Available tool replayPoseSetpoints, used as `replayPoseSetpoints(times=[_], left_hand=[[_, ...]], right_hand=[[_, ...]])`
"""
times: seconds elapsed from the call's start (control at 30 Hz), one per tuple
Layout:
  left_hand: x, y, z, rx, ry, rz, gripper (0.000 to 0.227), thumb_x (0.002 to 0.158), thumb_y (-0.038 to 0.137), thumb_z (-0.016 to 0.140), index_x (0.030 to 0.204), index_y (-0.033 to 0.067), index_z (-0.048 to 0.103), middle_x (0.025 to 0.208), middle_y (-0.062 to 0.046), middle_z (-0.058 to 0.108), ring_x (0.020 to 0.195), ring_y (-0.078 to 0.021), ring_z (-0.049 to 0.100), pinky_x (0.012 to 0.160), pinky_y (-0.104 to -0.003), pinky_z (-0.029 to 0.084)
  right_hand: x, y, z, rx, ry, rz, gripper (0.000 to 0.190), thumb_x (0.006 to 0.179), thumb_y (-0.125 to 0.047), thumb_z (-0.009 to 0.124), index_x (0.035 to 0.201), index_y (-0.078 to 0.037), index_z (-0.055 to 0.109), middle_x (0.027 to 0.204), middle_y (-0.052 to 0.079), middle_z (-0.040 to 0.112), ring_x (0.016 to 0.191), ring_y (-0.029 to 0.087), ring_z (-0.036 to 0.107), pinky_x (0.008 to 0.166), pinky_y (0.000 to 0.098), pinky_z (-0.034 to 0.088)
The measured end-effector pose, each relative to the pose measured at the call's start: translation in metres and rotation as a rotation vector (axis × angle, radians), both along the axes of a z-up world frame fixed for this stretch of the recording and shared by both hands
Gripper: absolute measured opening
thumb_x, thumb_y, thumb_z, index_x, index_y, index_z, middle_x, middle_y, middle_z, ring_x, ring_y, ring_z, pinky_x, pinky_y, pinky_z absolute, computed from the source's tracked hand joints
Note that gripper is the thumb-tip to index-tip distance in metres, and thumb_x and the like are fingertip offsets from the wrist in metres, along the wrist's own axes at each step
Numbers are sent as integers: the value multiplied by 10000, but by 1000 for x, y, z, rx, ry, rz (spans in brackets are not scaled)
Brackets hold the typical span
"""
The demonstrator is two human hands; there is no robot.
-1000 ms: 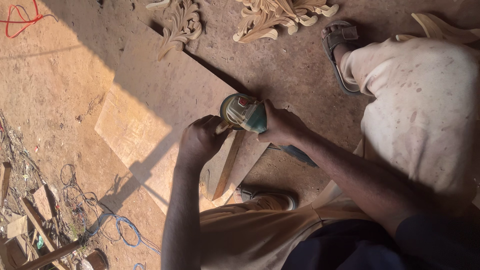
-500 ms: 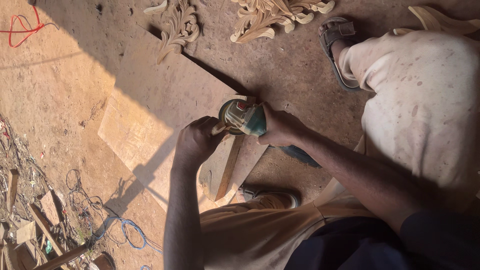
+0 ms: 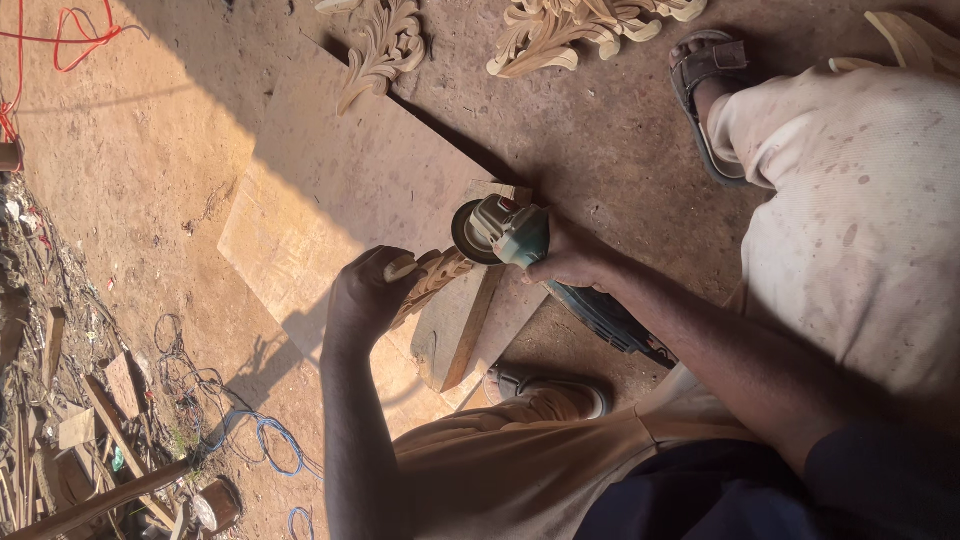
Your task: The person uses an angle grinder to smooth and shape a carved wooden piece. They hold the piece with one hand and guide the grinder along its edges, then place the finished piece aside and pick up another to continue the process.
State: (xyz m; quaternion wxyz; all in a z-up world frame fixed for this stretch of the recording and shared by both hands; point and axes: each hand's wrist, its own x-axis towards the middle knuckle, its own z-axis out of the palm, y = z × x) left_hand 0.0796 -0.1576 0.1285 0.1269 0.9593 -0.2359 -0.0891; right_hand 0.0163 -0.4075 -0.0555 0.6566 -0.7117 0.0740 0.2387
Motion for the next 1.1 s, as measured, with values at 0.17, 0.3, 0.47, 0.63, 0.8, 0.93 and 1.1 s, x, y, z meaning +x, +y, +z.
replayPoseSetpoints(times=[0.17, 0.3, 0.47, 0.63, 0.8, 0.93, 1.1], left_hand=[[4, 4, -3, -18, -32, 13, 230, 860, 230, 815, 989, 59, 731, 961, -87, 774, 825, -214, 768, 722, -355, 637], [2, 6, -2, -53, -26, -24, 223, 852, 233, 813, 980, 71, 730, 961, -80, 770, 843, -213, 767, 735, -352, 639], [-4, 15, 7, -51, -26, -10, 183, 875, 205, 779, 980, 78, 701, 974, -91, 730, 878, -247, 746, 745, -387, 619], [-13, 37, 19, -116, -49, 122, 211, 926, 149, 723, 1066, 46, 604, 1022, -115, 691, 942, -308, 707, 798, -442, 571], [-24, 49, 18, -70, -119, 186, 132, 901, 141, 724, 995, 88, 648, 993, -77, 726, 908, -277, 735, 783, -406, 589], [-26, 46, 14, 7, -281, 110, 88, 937, 162, 720, 978, 103, 669, 953, -60, 731, 876, -239, 738, 772, -379, 597], [-24, 25, 2, 107, -280, 60, 76, 945, 203, 716, 938, 129, 698, 878, -29, 727, 779, -210, 722, 663, -363, 588]], right_hand=[[0, 11, 3, 6, -59, 25, 1082, 583, -82, 850, 1501, -49, 277, 1273, 147, 600, 1199, 255, 618, 1023, 420, 537], [0, 15, -2, 128, 25, 6, 1104, 556, -64, 812, 1508, -60, 252, 1225, 136, 622, 1181, 237, 635, 1004, 416, 564], [4, 11, -12, 203, 95, -9, 843, 564, -97, 851, 1341, -68, 525, 1114, 125, 689, 1095, 240, 684, 973, 418, 563], [7, 7, -7, 221, 20, -71, 766, 546, -54, 841, 1269, -79, 588, 1108, 132, 686, 1036, 244, 686, 904, 416, 596], [7, -4, 23, 42, -209, -76, 952, 638, -119, 872, 1404, 14, 322, 1201, 197, 631, 1098, 279, 672, 898, 421, 603], [0, -9, 54, -94, -180, -25, 961, 692, -180, 846, 1446, -15, 273, 1252, 221, 618, 1140, 318, 689, 929, 431, 608], [-4, -9, 70, -198, -212, 1, 964, 691, -207, 859, 1440, -29, 278, 1259, 235, 646, 1147, 346, 695, 967, 448, 581]])
